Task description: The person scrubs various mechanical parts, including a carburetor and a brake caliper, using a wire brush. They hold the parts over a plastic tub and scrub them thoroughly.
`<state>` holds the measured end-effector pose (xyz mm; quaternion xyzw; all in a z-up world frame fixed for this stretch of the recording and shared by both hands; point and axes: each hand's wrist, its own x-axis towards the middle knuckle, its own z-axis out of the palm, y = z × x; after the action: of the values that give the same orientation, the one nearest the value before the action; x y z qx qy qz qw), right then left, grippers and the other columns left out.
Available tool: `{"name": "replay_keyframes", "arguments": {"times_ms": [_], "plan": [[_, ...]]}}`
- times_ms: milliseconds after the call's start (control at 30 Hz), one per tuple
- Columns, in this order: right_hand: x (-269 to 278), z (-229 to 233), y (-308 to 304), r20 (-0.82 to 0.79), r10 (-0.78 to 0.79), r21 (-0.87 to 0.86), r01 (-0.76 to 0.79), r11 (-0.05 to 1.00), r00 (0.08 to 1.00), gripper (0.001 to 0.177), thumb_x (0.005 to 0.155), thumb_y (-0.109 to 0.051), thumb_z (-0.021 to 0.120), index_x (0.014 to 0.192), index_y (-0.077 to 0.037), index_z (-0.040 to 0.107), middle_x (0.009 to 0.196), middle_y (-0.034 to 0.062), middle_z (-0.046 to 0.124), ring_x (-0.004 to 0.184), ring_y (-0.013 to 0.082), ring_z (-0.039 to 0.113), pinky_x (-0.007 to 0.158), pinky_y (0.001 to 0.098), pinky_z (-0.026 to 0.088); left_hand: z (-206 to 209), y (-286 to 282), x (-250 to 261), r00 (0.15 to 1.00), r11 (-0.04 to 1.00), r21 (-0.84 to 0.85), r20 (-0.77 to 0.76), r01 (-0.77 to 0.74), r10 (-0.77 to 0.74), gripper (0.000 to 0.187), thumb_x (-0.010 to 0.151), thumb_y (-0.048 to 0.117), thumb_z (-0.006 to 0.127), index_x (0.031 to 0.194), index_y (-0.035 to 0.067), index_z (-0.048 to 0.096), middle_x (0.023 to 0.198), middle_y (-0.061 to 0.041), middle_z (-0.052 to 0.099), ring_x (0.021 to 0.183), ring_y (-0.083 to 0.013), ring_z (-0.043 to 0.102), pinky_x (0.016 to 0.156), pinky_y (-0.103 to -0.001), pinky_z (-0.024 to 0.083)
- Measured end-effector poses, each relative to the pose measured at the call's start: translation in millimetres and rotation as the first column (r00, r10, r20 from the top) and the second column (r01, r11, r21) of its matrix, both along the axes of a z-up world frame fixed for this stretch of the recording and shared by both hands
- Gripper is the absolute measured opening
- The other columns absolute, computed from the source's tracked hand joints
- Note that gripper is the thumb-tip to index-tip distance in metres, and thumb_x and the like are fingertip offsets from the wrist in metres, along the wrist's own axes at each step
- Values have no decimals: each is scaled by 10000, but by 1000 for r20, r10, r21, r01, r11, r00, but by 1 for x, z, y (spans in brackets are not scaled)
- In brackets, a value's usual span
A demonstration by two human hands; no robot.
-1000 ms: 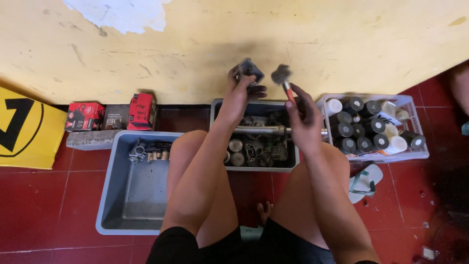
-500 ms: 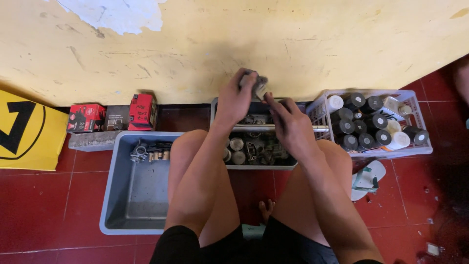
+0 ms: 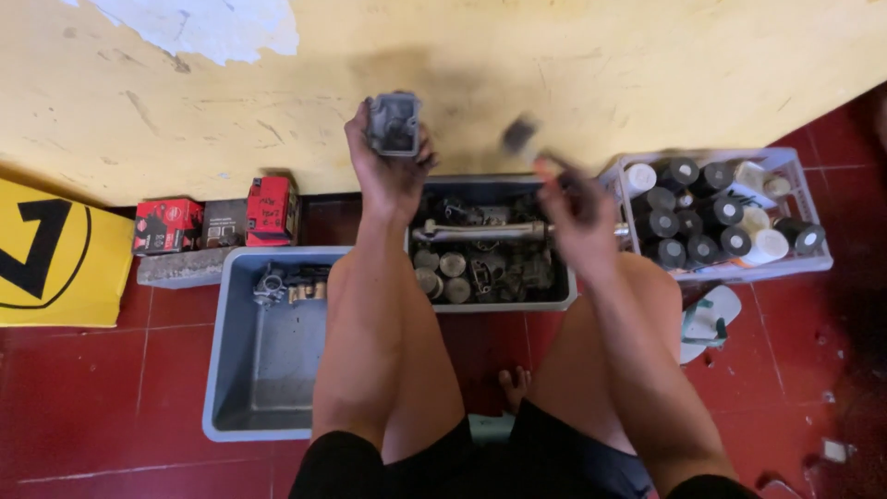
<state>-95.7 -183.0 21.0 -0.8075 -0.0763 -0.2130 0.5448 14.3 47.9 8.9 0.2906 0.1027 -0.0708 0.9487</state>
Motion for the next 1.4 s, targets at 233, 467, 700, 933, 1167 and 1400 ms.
{"name": "replay_keyframes", "arguments": {"times_ms": [233,467,700,933,1167,1400], "plan": [[4,18,1,-132,-22,537,90,839,991,382,1038,-89,500,1416,-43,532,950,152,744,424,81,412,409,226,302,-2,-10,-14,869,989,-44,485,141,-103,587,1038,463,418,1436,65,582,1157,-131,609,934,-254,599,698,-410,614],[7,16,-8,-85,224,641,-119,758,971,808,944,-630,594,1548,-132,396,1610,161,484,1067,242,679,653,245,430,-9,-21,-9,885,977,-76,442,200,-147,600,973,305,648,1479,19,502,1177,-199,658,834,-273,664,688,-381,581],[32,-38,-20,72,-97,686,22,727,993,130,1023,-32,640,1107,60,678,671,197,583,453,272,524,456,312,383,-34,-43,2,944,996,88,329,-2,-27,344,997,205,711,1257,38,560,1042,-277,710,704,-330,714,495,-414,583],[34,-53,-31,99,-251,720,105,686,963,188,941,-84,795,949,77,700,586,127,543,402,187,550,392,242,393,-35,-51,-7,914,972,235,391,20,-113,512,1039,268,710,1434,40,477,1097,-274,666,834,-326,710,642,-445,632],[18,-34,-11,313,-225,558,13,830,923,207,940,12,770,986,77,579,738,265,601,501,253,605,414,325,435,-50,-57,-3,887,987,138,440,86,-139,431,1065,234,611,1430,53,472,1106,-224,584,851,-322,662,666,-453,596],[11,-24,-6,421,-173,361,11,933,890,154,972,60,708,1023,110,572,850,324,684,616,264,681,443,293,468,-26,-59,-17,930,959,280,337,47,-144,632,1030,226,653,1523,-14,340,1193,-272,548,872,-296,634,713,-458,600]]}}
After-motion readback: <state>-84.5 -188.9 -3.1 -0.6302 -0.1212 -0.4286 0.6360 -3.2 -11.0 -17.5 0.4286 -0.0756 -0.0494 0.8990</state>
